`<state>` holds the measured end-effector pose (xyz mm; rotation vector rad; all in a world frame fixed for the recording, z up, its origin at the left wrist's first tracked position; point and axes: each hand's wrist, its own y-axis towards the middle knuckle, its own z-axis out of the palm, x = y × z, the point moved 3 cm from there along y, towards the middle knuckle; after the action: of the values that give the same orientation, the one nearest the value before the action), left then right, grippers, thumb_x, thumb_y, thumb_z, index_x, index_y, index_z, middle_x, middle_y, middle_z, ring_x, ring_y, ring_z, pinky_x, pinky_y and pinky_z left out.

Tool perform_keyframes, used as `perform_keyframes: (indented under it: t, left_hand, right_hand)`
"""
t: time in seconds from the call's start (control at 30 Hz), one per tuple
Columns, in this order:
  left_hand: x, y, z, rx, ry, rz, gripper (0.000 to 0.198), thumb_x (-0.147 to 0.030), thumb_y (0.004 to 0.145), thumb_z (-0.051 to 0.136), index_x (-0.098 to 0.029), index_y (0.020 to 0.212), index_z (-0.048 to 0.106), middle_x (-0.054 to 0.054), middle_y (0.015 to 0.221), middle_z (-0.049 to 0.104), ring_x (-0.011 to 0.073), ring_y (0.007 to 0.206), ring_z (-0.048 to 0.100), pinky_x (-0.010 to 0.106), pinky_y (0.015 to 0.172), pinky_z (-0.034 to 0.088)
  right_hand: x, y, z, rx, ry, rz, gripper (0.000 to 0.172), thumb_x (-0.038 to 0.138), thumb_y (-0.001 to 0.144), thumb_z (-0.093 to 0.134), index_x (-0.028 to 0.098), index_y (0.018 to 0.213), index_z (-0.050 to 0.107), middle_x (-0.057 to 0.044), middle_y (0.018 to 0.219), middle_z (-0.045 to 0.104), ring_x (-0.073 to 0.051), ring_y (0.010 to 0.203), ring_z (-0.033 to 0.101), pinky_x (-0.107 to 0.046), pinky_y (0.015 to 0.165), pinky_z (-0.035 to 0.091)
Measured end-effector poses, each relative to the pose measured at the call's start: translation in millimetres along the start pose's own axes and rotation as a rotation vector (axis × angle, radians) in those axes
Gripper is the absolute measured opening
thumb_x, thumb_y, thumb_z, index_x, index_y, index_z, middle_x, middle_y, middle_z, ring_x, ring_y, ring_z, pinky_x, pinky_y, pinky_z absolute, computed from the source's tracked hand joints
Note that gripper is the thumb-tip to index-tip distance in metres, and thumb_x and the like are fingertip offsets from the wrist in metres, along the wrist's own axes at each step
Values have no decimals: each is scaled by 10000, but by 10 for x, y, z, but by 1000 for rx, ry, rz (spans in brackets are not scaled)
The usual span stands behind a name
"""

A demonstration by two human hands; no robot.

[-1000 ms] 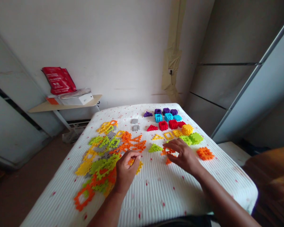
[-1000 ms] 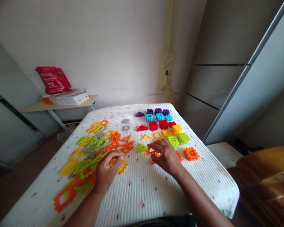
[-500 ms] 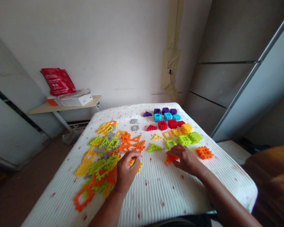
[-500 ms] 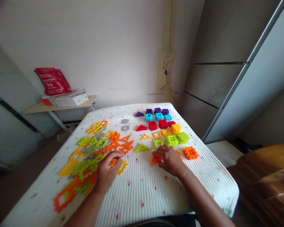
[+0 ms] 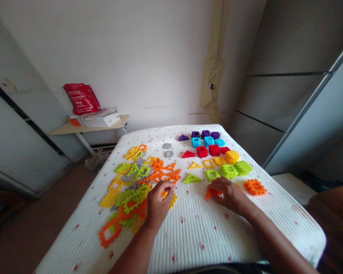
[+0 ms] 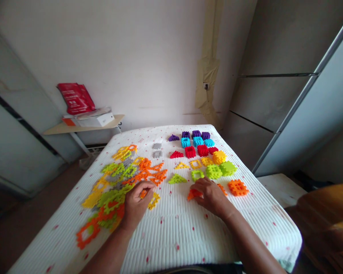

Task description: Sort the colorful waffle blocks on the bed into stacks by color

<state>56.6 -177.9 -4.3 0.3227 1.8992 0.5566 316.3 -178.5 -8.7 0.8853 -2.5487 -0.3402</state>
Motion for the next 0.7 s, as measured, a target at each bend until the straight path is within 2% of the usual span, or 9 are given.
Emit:
perform_keyframes:
  t: [0.1,0.23,0.37,0.47,0.57,0.7]
  left_hand:
    - [-4,-3,4,3,3,-6,90,-191,737,549,-204,700,630,15,711,654,150,713,610,250,714,475]
    - [16,-4,7,7,20,-30,95,-214,740,547,-204,688,626,17,712,654,149,715,608,247,709,476]
    - [85,97,-38,25,146,-28,125,-180,734,527,-205,727,649,22,736,670,150,706,611,253,688,475]
    - [145,287,-60,162,411,-22,195,-132,729,510,-204,794,679,47,831,699,181,818,625,292,776,472]
    - [201,537,-30,344,699,-10,278,-106,748,491,-206,905,697,66,957,704,202,953,604,317,892,426]
    - [303,844,61,398,816,-30,311,-62,736,473,-172,898,714,125,956,693,243,972,582,356,892,405]
  right_hand:
    - [-2,-20,-3,-18,17,-10,129,234,831,582,222,932,662,-70,941,657,-201,897,598,-342,792,496]
    - [-8,-47,20,-59,15,-40,139,255,877,533,224,913,664,-70,923,674,-195,889,616,-332,787,507]
    - [-27,-73,61,-75,-25,-51,147,262,876,533,223,945,657,-79,957,680,-208,898,626,-363,797,516]
    - [-34,-84,36,-169,-70,-21,186,293,877,528,222,998,649,-104,1067,654,-231,944,620,-397,801,525]
    - [-15,-88,-12,-298,-64,-5,194,298,882,525,207,1009,639,-110,1045,656,-228,939,624,-395,802,531]
    - [31,-89,-34,-401,-37,-12,146,260,891,511,198,940,633,-89,905,677,-199,820,643,-343,717,549]
